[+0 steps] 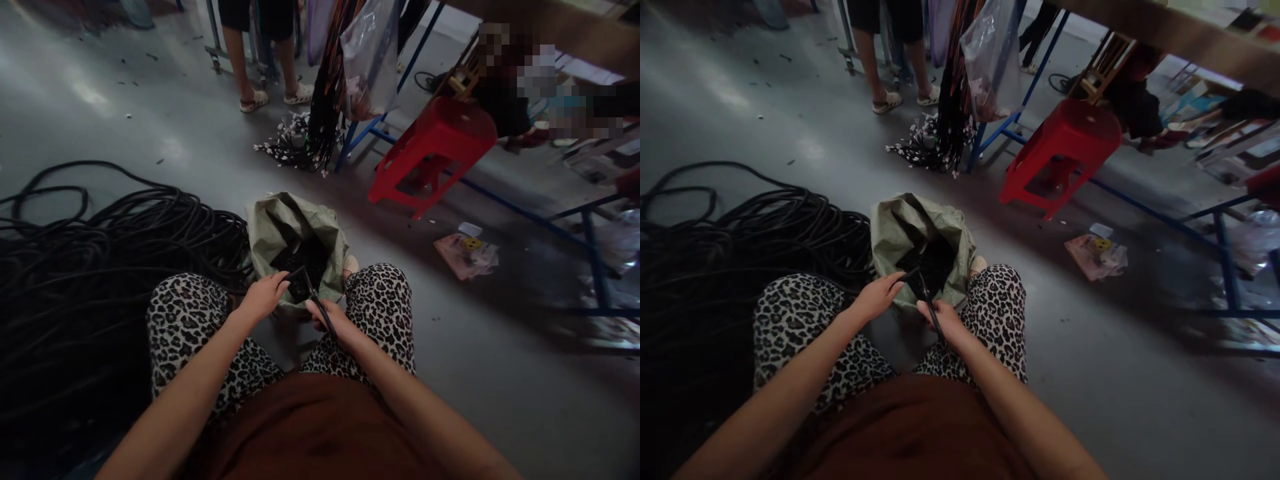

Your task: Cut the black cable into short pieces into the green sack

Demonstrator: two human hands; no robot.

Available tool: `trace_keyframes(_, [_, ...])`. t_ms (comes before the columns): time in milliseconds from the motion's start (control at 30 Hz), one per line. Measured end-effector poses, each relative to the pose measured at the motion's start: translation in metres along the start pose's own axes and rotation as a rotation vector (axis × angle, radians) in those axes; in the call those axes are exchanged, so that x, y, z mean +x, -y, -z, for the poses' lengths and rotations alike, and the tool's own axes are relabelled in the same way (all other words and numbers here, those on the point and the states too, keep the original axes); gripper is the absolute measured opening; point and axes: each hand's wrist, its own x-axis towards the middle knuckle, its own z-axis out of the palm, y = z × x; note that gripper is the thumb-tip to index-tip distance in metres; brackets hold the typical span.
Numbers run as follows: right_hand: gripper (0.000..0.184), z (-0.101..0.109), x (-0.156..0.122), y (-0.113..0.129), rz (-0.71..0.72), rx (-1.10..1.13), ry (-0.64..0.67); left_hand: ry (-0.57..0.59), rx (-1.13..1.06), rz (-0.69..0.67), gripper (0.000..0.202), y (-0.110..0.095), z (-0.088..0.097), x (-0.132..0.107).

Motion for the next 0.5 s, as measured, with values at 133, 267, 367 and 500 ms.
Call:
trace_keyframes(133, [0.036,0.000,0.004,-0.004,0.015,-0.056,-0.021,-0.015,-0.051,-0.027,0.040,0.004,-0.008,-0.002])
trace_keyframes(267, [0.033,-0.001,0.008,-0.005,0.036,-0.129,-0.083,-0.043,-0.058,-0.041,0.037,0.005,-0.016,-0.001])
trace_keyframes(367, [0.030,-0.001,0.009,-0.004,0.028,-0.131,-0.089,-0.036,-0.054,-0.039,0.037,0.004,-0.020,0.001])
trace_keyframes(500, [0.026,0.000,0.009,-0.005,0.003,-0.081,-0.111,-0.032,-0.043,-0.029,0.038,0.003,-0.020,0.000])
